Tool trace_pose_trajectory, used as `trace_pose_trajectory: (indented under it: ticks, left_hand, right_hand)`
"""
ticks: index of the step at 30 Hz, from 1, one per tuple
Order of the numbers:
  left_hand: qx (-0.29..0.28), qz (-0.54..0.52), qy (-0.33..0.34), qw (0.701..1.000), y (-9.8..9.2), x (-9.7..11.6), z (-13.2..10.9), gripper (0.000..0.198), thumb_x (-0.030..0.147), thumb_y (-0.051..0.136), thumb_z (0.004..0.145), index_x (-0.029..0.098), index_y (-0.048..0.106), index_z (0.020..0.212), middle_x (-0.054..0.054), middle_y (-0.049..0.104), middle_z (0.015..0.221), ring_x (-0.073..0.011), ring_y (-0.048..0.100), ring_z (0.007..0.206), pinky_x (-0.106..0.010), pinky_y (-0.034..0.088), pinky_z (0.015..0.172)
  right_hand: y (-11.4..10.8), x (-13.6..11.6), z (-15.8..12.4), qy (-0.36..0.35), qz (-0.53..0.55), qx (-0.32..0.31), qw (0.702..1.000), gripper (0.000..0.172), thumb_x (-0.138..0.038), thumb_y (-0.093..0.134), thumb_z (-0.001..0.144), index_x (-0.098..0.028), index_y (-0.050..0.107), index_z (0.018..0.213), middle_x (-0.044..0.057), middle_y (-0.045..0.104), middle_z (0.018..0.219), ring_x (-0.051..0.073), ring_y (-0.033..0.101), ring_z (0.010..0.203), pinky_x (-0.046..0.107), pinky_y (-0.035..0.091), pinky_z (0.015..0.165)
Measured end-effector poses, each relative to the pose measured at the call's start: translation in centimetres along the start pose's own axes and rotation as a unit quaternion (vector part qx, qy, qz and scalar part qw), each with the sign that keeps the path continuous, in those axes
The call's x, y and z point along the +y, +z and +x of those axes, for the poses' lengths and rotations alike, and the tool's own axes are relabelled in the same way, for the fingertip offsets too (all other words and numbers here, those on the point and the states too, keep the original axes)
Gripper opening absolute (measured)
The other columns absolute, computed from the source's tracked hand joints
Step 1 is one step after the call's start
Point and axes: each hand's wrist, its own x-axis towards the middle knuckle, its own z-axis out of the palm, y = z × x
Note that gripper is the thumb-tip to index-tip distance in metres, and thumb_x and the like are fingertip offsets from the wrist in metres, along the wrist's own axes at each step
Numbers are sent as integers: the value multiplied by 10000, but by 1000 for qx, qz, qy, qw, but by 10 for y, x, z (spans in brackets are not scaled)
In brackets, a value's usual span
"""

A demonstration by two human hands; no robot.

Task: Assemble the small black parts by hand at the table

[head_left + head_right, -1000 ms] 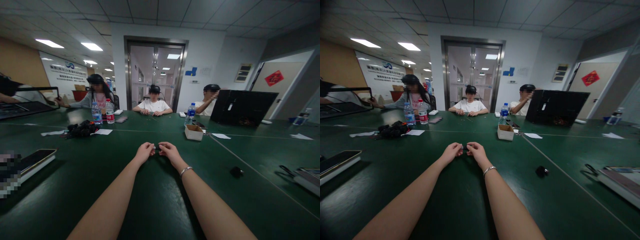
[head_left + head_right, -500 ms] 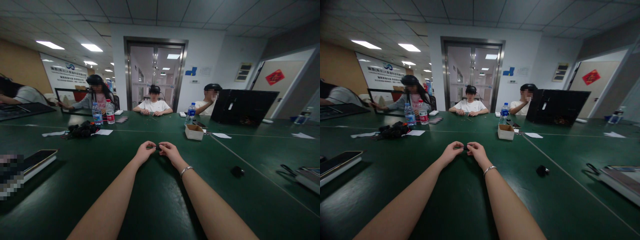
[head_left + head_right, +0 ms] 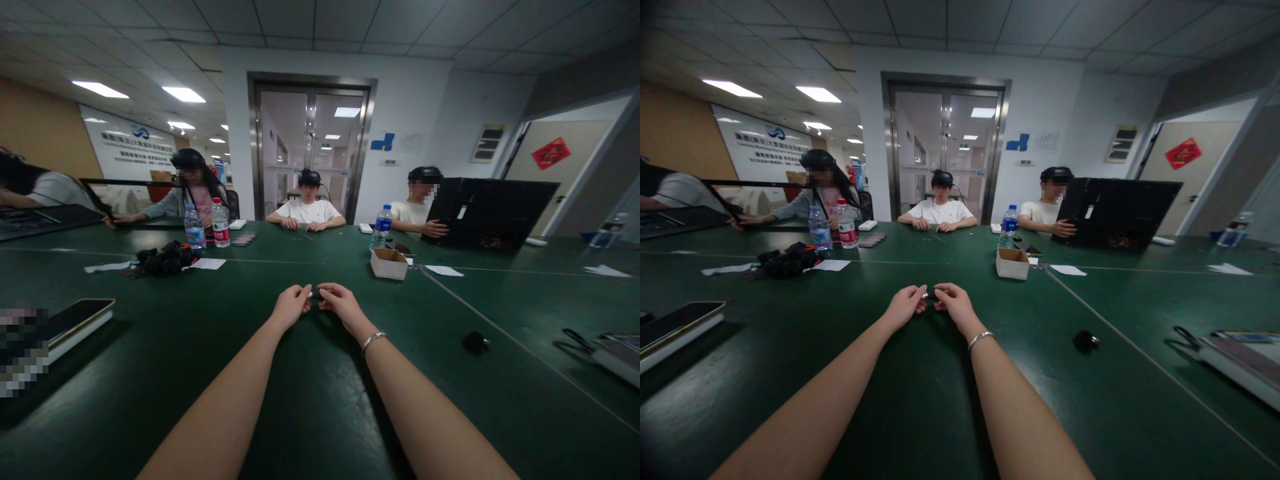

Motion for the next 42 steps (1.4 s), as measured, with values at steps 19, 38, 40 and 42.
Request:
trace_pose_trajectory:
  ticks: [19, 38, 40, 42]
  left_hand:
    - [2, 65, 15, 998, 0, 0, -1, 411, 547, 460, 785, 156, 576, 727, -44, 603, 717, -138, 588, 620, -246, 467, 576]
    - [11, 46, 18, 999, 1, 4, -5, 347, 509, 530, 761, 167, 571, 800, -40, 617, 784, -123, 584, 621, -231, 472, 566]
    - [7, 65, 2, 998, 1, 3, -5, 414, 556, 466, 782, 160, 566, 717, -41, 608, 711, -132, 580, 608, -242, 469, 573]
    - [4, 66, 3, 998, 2, 3, -5, 436, 577, 442, 786, 164, 569, 731, -39, 610, 714, -133, 579, 605, -246, 468, 574]
  right_hand:
    - [1, -2, 0, 6, -6, 8, 1000, 286, -286, 719, 656, -148, 648, 897, -2, 634, 659, 93, 602, 552, 230, 512, 568]
    - [1, -1, 1, 15, 5, 19, 1000, 218, -246, 694, 690, -152, 647, 881, 2, 631, 658, 97, 602, 558, 229, 525, 566]
    - [1, -1, 1, 13, 3, 18, 1000, 216, -248, 696, 690, -153, 651, 879, 5, 634, 664, 97, 602, 561, 227, 523, 563]
    - [1, -1, 1, 10, 5, 18, 1000, 214, -255, 698, 689, -153, 650, 872, 6, 633, 659, 97, 602, 558, 228, 523, 562]
